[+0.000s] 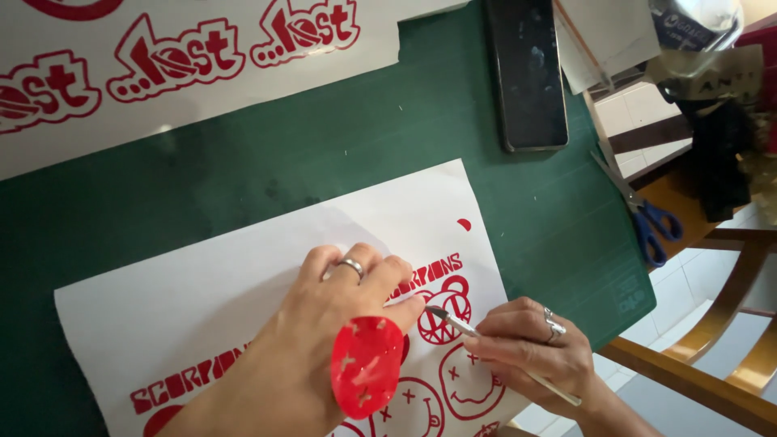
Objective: Using a weeding tool to remove excess red vinyl from a sheet of printed stickers.
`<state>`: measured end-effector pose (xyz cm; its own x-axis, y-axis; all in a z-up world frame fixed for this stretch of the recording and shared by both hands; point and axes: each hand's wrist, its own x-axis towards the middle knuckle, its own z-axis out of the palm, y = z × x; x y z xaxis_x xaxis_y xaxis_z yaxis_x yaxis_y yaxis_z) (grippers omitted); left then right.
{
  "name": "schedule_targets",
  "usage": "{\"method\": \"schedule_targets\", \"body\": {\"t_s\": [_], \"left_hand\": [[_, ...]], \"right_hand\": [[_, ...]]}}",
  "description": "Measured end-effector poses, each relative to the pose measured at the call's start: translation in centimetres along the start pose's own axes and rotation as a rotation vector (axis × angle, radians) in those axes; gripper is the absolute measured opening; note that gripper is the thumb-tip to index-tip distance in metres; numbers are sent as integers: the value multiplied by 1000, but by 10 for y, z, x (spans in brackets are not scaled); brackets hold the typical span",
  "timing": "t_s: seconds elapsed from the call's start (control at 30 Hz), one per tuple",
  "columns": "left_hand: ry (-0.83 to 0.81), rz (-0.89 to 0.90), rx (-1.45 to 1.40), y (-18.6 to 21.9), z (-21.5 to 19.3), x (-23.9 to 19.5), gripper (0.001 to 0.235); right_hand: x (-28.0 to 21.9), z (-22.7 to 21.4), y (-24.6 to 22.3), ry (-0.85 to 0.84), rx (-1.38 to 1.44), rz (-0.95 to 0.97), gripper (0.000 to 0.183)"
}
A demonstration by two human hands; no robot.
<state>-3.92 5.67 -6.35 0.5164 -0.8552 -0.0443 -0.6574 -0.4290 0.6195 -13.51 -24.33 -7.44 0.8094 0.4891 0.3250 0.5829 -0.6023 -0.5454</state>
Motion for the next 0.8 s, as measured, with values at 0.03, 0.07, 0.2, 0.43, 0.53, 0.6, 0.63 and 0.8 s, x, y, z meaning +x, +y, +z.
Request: {"method": "schedule_targets", "body": {"t_s": [0.03, 0.07, 0.2, 0.43, 0.53, 0.6, 0.63, 0.8], "left_hand": [[1, -1, 1, 1, -3, 0, 59], [10, 2, 1, 2, -6, 1, 45], [102, 20, -7, 4, -13, 0, 31], [90, 10, 44, 5, -14, 10, 27], [141, 31, 77, 9, -15, 18, 22], [318, 60, 144, 12, -11, 25, 16], [318, 63, 145, 13, -10, 28, 16], [339, 66, 138, 13, -15, 35, 15]], "right_hand": [[-2, 0, 1, 0, 0, -2, 25], [-4, 1, 2, 8, -10, 18, 25], [-1, -1, 1, 18, 25, 33, 27], [-5, -3, 1, 27, 106, 72, 23], [-9, -6, 3, 46, 169, 80, 21], [-18, -9, 8, 35, 260, 144, 24], [-19, -9, 9, 37, 258, 144, 24], [-15, -8, 12, 238, 409, 113, 25]]}}
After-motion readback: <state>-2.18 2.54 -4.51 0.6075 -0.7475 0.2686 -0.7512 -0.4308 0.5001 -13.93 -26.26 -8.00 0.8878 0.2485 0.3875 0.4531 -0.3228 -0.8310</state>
